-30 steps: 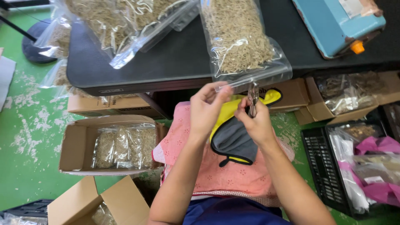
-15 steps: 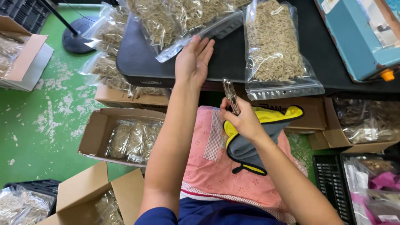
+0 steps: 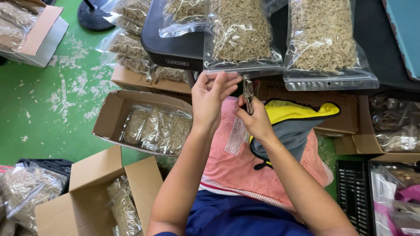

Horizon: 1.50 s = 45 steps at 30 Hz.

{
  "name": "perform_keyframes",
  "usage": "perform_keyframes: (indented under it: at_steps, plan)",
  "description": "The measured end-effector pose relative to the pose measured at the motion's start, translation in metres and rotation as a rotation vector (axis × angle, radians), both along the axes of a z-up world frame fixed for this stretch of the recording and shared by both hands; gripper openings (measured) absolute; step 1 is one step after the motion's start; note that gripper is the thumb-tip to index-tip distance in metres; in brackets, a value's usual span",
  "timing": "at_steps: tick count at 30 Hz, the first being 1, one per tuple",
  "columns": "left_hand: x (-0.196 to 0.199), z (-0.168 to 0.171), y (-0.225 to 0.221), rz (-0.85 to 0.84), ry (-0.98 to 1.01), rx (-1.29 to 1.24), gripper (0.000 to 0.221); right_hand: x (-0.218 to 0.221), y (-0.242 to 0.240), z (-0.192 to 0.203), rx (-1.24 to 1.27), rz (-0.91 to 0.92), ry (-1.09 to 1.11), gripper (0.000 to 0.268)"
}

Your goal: Sealing plastic bags of dried food items using a manual heat sealer and placing them into shipping boxes.

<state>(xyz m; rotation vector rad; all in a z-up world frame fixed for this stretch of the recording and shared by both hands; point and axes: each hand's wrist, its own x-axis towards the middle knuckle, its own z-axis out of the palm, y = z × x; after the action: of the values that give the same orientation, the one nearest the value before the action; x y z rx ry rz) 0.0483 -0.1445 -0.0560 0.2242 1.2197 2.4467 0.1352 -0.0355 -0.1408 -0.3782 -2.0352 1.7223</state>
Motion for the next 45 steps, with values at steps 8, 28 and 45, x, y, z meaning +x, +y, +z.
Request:
perform_keyframes:
  at_steps: [8,28,45]
  plan:
    - [0.010,-0.002,0.000,-0.006,0.003,-0.009,0.020,-0.002,0.003,0.012,0.008,-0.065,-0.066,0.014]
    - [-0.021,0.004,0.010,-0.015,0.199,-0.130,0.070,0.025,0.017,0.016,0.109,0.017,-0.145,0.018]
    - [-0.046,0.038,0.068,-0.250,0.112,-0.233,0.058,0.050,0.062,0.001,-0.056,0.084,-0.068,0.016]
